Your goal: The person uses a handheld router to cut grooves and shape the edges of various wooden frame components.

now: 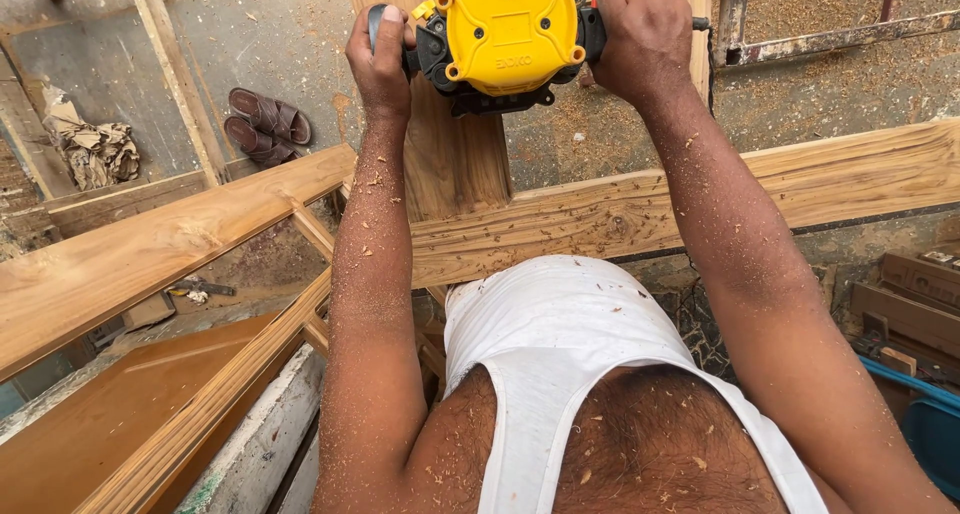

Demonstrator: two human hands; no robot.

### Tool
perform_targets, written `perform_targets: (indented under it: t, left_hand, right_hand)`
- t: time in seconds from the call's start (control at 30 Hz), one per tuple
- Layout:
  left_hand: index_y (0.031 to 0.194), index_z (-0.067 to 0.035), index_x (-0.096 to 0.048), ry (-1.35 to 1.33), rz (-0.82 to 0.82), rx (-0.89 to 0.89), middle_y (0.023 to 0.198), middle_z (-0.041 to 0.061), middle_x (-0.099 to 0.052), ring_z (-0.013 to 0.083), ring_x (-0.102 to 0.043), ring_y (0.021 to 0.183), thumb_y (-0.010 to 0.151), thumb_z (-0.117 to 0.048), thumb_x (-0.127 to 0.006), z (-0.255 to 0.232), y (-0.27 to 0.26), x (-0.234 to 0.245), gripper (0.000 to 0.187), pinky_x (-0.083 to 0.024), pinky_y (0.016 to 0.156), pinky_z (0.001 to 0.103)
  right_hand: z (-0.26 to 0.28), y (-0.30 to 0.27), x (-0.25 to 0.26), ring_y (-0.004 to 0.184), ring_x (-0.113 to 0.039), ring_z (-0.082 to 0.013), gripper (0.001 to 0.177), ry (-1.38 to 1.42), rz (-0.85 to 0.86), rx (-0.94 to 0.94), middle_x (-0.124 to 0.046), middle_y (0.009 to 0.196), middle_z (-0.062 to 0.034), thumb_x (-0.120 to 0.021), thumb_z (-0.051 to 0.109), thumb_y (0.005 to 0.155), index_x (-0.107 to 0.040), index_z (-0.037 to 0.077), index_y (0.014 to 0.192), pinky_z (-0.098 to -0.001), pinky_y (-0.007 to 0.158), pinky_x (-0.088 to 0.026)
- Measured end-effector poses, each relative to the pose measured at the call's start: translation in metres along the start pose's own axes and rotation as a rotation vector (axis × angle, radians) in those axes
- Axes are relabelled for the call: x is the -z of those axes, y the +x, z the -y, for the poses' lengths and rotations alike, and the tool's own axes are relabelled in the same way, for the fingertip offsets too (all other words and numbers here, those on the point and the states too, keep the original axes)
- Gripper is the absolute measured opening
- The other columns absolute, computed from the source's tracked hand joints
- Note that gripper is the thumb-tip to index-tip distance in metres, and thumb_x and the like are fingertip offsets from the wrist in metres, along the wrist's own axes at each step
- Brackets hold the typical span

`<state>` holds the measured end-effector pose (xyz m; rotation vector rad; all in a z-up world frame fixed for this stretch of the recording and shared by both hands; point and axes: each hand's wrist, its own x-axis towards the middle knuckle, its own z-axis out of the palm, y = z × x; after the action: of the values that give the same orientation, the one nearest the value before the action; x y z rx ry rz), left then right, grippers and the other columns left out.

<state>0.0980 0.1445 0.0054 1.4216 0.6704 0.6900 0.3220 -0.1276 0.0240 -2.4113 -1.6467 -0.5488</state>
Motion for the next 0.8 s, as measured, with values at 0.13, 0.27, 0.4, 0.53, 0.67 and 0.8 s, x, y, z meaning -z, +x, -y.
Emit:
perform_targets:
  t: [0.13, 0.27, 0.4, 0.53, 0.67, 0.8]
  left_hand:
    - [0.100, -0.005, -0.064, -0.010, 0.020, 0.004, 0.079, 0.000, -0.061, 0.0107, -0.056, 0.074, 0.101, -0.034, -0.060, -0.002, 0.008, -0.001, 0.030, -0.049, 0.073, 0.029]
    - [0.100, -0.005, -0.064, -0.010, 0.015, 0.002, 0.079, 0.000, -0.062, 0.0106, -0.057, 0.075, 0.101, -0.034, -0.061, -0.001, 0.016, -0.002, 0.029, -0.049, 0.074, 0.029]
    - [0.101, -0.005, -0.064, -0.026, 0.037, -0.015, 0.080, 0.000, -0.062, 0.0106, -0.057, 0.076, 0.102, -0.034, -0.060, 0.003, 0.021, 0.000, 0.029, -0.049, 0.075, 0.029]
    - [0.101, -0.005, -0.064, -0.040, 0.041, -0.008, 0.079, 0.000, -0.062, 0.0105, -0.057, 0.075, 0.101, -0.033, -0.060, 0.005, 0.026, 0.003, 0.028, -0.049, 0.073, 0.029]
    - [0.102, -0.005, -0.065, -0.025, 0.053, -0.027, 0.080, 0.000, -0.063, 0.0107, -0.058, 0.076, 0.102, -0.033, -0.060, 0.007, 0.032, 0.005, 0.028, -0.050, 0.075, 0.029]
    - [0.102, -0.005, -0.065, -0.049, 0.056, -0.010, 0.080, 0.001, -0.062, 0.0107, -0.057, 0.075, 0.102, -0.034, -0.061, 0.004, 0.036, 0.005, 0.029, -0.049, 0.073, 0.028]
  right_hand:
    - [-0.002, 0.004, -0.001, 0.065, -0.053, -0.0150, 0.023, -0.002, 0.013, -0.021, -0.053, 0.078, -0.0011, -0.080, 0.023, 0.091, -0.060, 0.012, 0.091, -0.0362, 0.056, -0.037]
    - [-0.002, 0.007, -0.002, 0.064, -0.053, -0.0152, 0.025, 0.013, -0.026, -0.029, -0.053, 0.078, -0.0015, -0.080, 0.025, 0.094, -0.059, 0.012, 0.091, -0.0366, 0.055, -0.037]
    - [-0.003, 0.009, -0.005, 0.066, -0.055, -0.0153, 0.021, 0.015, -0.003, -0.047, -0.054, 0.078, -0.0014, -0.079, 0.022, 0.092, -0.060, 0.012, 0.092, -0.0368, 0.056, -0.039]
    - [-0.001, 0.011, -0.008, 0.066, -0.055, -0.0161, 0.021, 0.035, -0.010, -0.053, -0.054, 0.079, -0.0021, -0.079, 0.021, 0.093, -0.060, 0.011, 0.093, -0.0376, 0.057, -0.040]
    - [-0.001, 0.015, -0.007, 0.067, -0.057, -0.0158, 0.020, 0.022, 0.009, -0.063, -0.055, 0.080, -0.0023, -0.078, 0.021, 0.091, -0.061, 0.010, 0.095, -0.0372, 0.057, -0.041]
    - [0.002, 0.019, -0.004, 0.067, -0.056, -0.0176, 0.022, 0.037, 0.001, -0.076, -0.055, 0.080, -0.0032, -0.079, 0.023, 0.092, -0.061, 0.010, 0.095, -0.0390, 0.058, -0.041]
